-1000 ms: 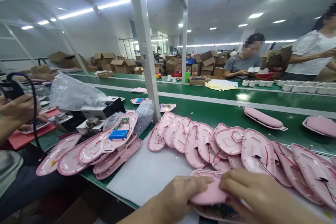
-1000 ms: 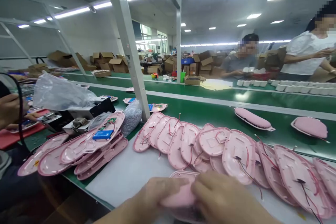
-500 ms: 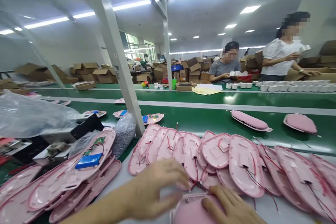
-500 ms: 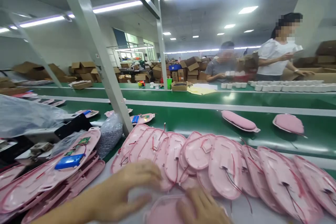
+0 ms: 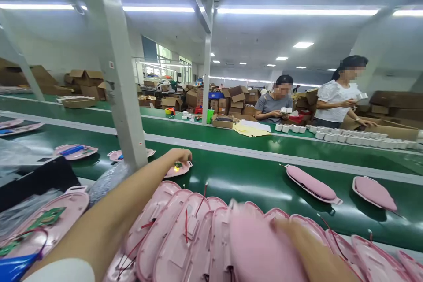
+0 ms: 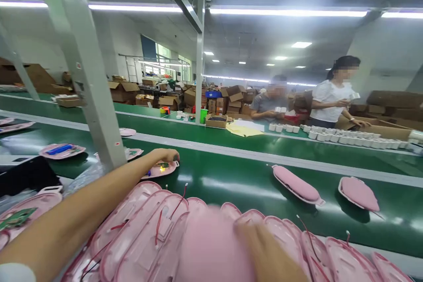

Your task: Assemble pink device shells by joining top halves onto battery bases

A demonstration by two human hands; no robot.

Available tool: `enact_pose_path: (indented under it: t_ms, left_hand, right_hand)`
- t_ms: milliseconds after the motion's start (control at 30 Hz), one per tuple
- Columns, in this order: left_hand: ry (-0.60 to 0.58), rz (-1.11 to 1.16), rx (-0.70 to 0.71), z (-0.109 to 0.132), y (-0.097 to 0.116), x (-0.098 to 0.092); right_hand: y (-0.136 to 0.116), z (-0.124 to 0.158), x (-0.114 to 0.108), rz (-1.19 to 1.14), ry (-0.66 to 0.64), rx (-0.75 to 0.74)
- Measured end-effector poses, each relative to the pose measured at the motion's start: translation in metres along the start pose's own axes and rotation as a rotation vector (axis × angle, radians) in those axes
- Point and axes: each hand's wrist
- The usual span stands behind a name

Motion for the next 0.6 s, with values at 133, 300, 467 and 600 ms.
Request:
enact_pose_path:
  t_ms: [133, 300, 467, 600]
  left_hand:
    - [0.005, -0.034, 0.078, -0.004, 0.002, -0.01]
    - [0.376, -0.12, 0.154, 0.042, 0.031, -0.051]
    - [0.876, -0.036, 0.092, 0.146, 0.055, -0.068]
    - [1.116, 0.23, 0.016, 0.23, 0.065, -0.014]
  right_hand:
    - [0.038, -0.116, 0.025, 0.084, -0.186, 0.284]
    - [0.081, -0.197, 0.071, 0.005, -0.336, 0.387]
    - [0.095, -0.184, 0.04, 0.011, -0.286, 0.365]
    - [0.099, -0.11, -0.01, -0.018, -0.337, 0.239]
Point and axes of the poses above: each hand's wrist, its own z-axis away from the middle knuckle, its own x-axis out of the palm, y = z × x, and after that the axes turned 5 degrees about z, right-handed
